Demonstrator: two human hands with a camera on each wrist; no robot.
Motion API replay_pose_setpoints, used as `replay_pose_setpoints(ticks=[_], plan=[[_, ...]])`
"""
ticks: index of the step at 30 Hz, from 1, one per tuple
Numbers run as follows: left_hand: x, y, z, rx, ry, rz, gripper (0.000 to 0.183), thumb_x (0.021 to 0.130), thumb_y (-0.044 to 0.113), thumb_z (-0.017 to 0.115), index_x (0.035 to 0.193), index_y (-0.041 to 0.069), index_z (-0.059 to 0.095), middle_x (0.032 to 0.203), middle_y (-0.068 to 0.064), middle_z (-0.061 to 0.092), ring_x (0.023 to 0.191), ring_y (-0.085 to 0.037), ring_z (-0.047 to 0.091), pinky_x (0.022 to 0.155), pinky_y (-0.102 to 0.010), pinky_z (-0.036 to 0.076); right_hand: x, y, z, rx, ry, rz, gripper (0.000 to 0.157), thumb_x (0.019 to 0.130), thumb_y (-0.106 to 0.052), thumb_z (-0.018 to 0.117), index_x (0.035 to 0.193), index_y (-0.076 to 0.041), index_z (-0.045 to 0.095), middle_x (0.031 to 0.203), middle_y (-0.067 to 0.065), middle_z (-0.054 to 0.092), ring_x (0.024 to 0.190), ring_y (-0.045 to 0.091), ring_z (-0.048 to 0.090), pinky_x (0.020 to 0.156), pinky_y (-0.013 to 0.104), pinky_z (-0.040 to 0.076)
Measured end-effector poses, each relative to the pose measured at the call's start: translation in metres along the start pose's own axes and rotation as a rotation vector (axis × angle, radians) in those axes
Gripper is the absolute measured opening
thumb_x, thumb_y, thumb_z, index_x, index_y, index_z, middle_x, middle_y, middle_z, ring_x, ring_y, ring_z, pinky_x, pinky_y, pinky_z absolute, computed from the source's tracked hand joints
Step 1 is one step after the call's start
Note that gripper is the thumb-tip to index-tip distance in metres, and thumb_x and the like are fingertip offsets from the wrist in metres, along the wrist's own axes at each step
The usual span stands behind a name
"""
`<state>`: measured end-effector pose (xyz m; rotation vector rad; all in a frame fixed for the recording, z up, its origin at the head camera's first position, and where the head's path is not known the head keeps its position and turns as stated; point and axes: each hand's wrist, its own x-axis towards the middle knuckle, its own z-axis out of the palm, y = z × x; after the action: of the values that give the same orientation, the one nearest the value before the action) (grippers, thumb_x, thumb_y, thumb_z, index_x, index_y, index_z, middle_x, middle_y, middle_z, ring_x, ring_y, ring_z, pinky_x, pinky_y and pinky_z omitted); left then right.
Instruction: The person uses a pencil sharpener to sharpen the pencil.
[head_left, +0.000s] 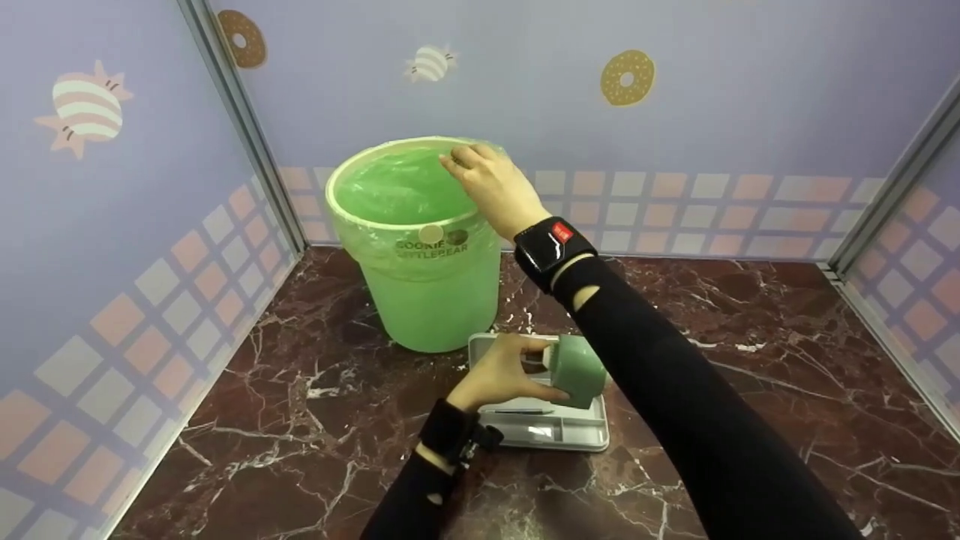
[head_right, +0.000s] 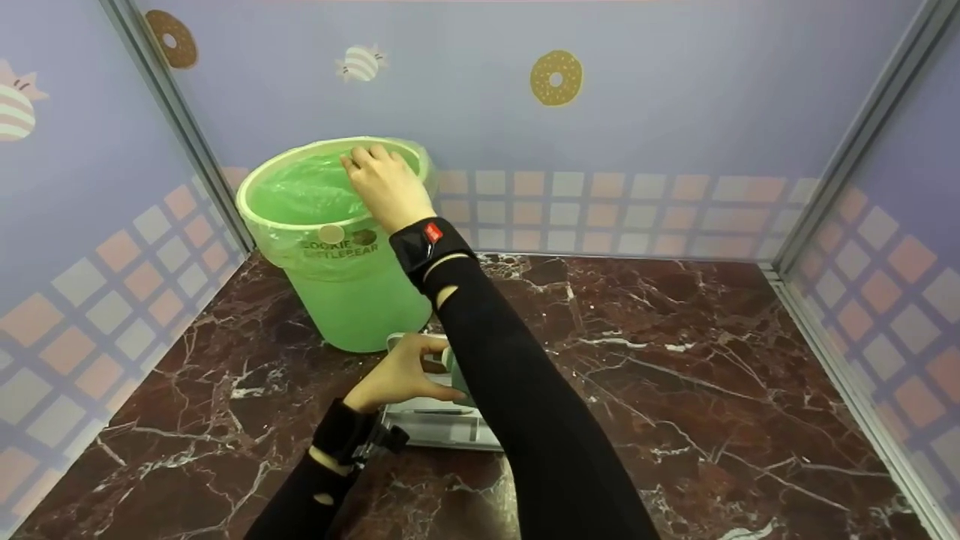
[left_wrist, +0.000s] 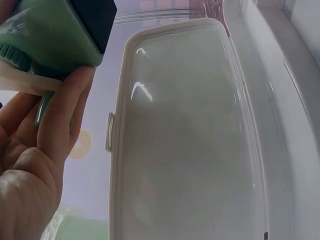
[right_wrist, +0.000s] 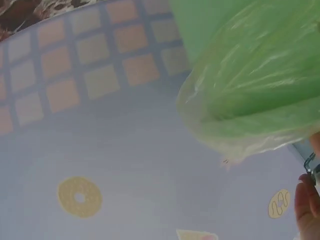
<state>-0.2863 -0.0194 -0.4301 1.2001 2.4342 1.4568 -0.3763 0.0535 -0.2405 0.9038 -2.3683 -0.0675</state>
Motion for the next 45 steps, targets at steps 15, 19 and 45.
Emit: replay_pose_setpoints(ticks=[15,19,45], plan=[[0.0,0.002,0.003,0.021,-0.025,-0.028,0.05,0.067,0.032,0.091,0.112,0.021,0.074,0.106,0.009,0.075,0.098,-0.003,0.065,0.097,-0.024,0.05,-0.008,0.017,-0.001,-0.416,0.091,-0.455,0.033,0.098,-0.001,0.049,0.126,-0.003,0.066,0.125,0.013,0.065,0.108,0.026,0.061,0.091,0.032,0.054],[0.0,0.002,0.003,0.002,-0.021,-0.037,0.057,0.066,0.031,0.091,0.119,0.02,0.072,0.113,0.008,0.074,0.106,-0.004,0.065,0.102,-0.026,0.047,-0.01,0.021,-0.002,-0.418,0.122,-0.461,0.031,0.096,0.002,0.05,0.123,0.0,0.067,0.123,0.014,0.066,0.107,0.027,0.061,0.094,0.033,0.053],[-0.001,0.0,-0.002,-0.037,-0.007,-0.072,0.049,0.063,0.028,0.092,0.107,0.015,0.073,0.1,0.004,0.075,0.088,-0.005,0.067,0.084,-0.024,0.056,-0.038,0.047,-0.029,0.742,0.105,0.472,0.07,0.073,-0.004,0.084,0.136,0.0,0.053,0.138,0.017,0.059,0.129,0.026,0.057,0.111,0.028,0.043]])
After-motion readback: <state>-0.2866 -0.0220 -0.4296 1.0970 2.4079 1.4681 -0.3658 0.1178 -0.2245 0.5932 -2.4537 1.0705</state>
